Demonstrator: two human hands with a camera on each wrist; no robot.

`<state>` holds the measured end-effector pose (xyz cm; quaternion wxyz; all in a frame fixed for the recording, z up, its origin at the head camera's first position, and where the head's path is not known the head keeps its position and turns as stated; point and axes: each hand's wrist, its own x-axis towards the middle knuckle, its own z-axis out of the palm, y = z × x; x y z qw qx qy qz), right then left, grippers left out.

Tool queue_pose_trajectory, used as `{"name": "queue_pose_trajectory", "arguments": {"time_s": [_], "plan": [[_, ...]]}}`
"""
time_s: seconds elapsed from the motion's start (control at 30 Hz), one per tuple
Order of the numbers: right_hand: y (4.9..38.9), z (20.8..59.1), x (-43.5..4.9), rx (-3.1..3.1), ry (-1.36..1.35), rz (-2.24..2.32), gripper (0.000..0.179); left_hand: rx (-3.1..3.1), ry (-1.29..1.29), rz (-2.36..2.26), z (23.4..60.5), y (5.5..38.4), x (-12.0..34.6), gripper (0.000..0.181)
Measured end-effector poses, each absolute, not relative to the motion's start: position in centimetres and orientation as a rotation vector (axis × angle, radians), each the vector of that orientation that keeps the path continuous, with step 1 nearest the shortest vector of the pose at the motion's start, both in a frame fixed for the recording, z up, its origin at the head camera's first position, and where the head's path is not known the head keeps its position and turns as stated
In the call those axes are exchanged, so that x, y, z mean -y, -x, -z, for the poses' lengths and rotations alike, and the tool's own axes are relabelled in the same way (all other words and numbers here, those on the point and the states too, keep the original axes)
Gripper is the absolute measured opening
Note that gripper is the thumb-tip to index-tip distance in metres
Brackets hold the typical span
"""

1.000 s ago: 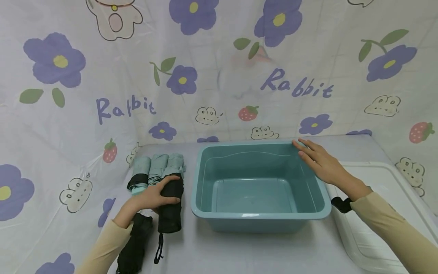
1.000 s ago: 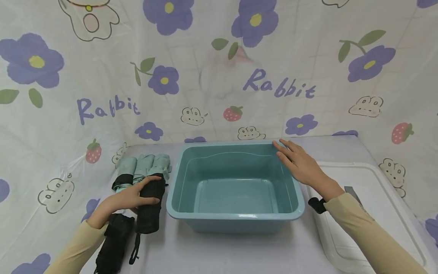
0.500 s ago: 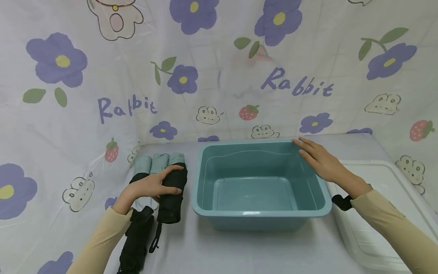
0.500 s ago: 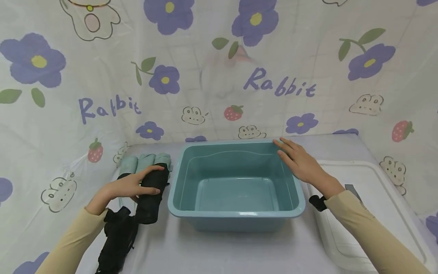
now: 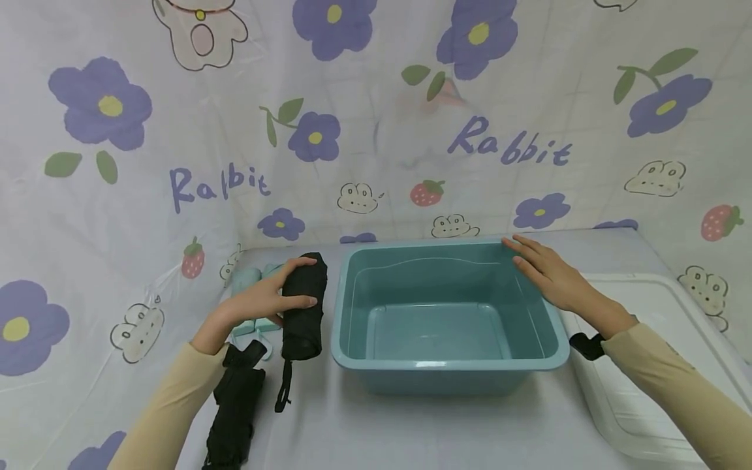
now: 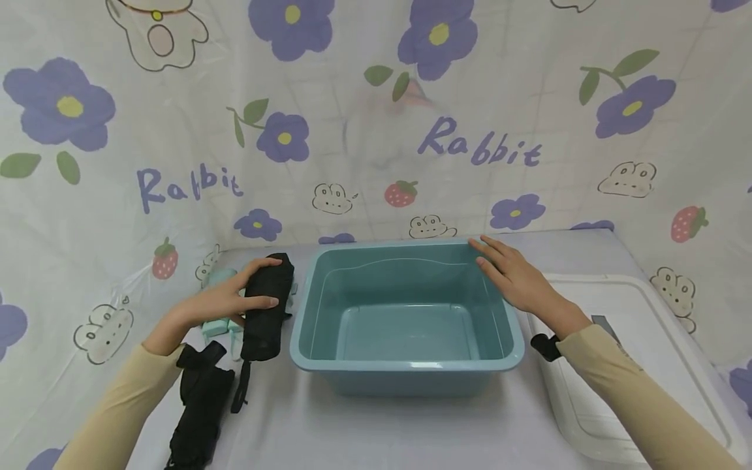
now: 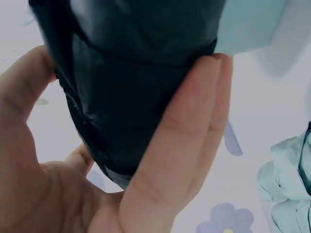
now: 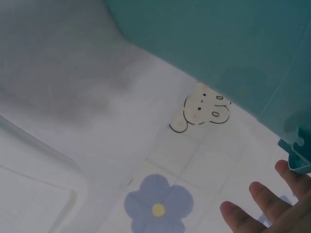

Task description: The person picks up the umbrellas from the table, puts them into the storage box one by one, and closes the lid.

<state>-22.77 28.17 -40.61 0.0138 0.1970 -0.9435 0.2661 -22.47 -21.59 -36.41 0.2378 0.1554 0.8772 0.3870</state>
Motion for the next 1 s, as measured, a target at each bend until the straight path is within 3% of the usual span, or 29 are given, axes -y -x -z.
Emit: {"name": "queue_pose_trajectory", "arguments": {"time_s": [1.0], "plan": [[22.9, 40.7, -28.2, 2.911, -0.629, -0.849, 0.049, -2.284, -0.473, -1.219, 33.6, 24.1, 17.2, 0.071]]}}
